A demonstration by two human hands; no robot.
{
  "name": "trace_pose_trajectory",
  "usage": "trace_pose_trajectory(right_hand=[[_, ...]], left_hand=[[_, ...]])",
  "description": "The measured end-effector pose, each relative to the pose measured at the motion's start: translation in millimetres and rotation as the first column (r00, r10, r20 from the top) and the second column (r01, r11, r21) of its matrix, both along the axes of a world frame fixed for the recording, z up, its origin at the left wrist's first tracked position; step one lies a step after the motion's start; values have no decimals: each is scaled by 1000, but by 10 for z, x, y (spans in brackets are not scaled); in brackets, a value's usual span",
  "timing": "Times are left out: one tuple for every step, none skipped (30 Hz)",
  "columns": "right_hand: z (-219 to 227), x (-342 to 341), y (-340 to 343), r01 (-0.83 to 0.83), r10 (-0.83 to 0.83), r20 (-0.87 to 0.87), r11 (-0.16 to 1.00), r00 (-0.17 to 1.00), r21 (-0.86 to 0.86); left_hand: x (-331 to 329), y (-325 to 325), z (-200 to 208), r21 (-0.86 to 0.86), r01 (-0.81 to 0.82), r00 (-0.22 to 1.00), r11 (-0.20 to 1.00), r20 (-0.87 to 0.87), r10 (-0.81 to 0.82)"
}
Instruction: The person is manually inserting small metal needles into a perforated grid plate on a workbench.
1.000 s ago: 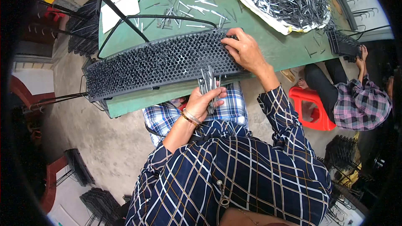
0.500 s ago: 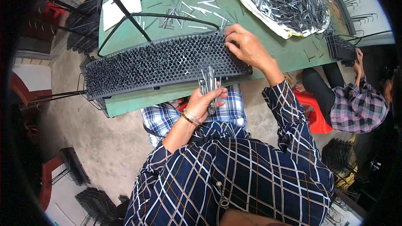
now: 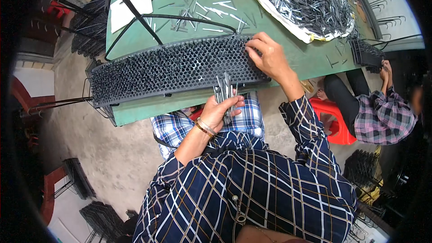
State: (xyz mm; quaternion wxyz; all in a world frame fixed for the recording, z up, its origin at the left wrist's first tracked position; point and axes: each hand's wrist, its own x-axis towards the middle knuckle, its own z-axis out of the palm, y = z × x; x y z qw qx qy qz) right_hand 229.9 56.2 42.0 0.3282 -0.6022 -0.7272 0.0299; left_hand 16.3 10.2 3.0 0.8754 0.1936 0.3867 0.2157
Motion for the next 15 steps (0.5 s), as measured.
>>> trace_pose_trajectory(right_hand=[[10, -7, -20, -1, 1, 0, 1000, 1000, 0], [23, -22, -60, 21, -18, 49, 999, 999, -45], [39, -35, -89, 46, -38, 97, 995, 995, -90], [17, -50, -88, 47, -38, 96, 995, 995, -90], [-27, -80, -81, 60, -52, 149, 997, 988, -53], [-33, -103, -75, 74, -70, 204, 997, 977, -14], [-29, -116, -80, 76, -72, 205, 997, 976, -14], [-17, -136, -94, 96, -90, 248, 995, 965, -12], [-18, -163, -98, 112, -105, 288, 994, 952, -10], [-31, -185, -102, 111, -103, 287, 994, 952, -10], [-55, -204, -108, 147, -132, 289, 989, 948, -30], [-65, -225, -117, 182, -160, 292, 982, 943, -50], [-64, -248, -120, 180, -158, 293, 982, 943, -50], [-62, -271, -121, 196, -174, 286, 979, 942, -52], [-60, -283, -119, 212, -189, 280, 976, 941, -55]], left_hand=[[0, 1, 2, 0, -1, 1000, 1000, 0, 1], [1, 0, 5, -1, -8, 1000, 1000, -4, 8], [1, -6, 11, -3, -13, 1000, 1000, -10, 13], [3, -9, 12, -2, -13, 1000, 1000, -11, 13], [4, -11, 8, 1, -18, 1000, 1000, 9, 18], [13, -11, 7, 4, -21, 999, 1000, 33, 21], [18, -14, 6, 4, -19, 999, 1000, 35, 19], [20, -19, 5, 5, -12, 999, 1000, 32, 12], [14, -17, 0, 6, -8, 1000, 1000, 26, 8], [8, -15, -4, 7, -10, 1000, 1000, 26, 10], [4, -12, -7, 11, -11, 1000, 1000, 16, 11], [-3, -16, -7, 14, -12, 1000, 1000, 7, 11], [-10, -18, -6, 14, -14, 1000, 1000, 7, 14], [-18, -19, -5, 17, -16, 1000, 1000, 11, 15], [-22, -18, -6, 20, -18, 1000, 1000, 16, 17]])
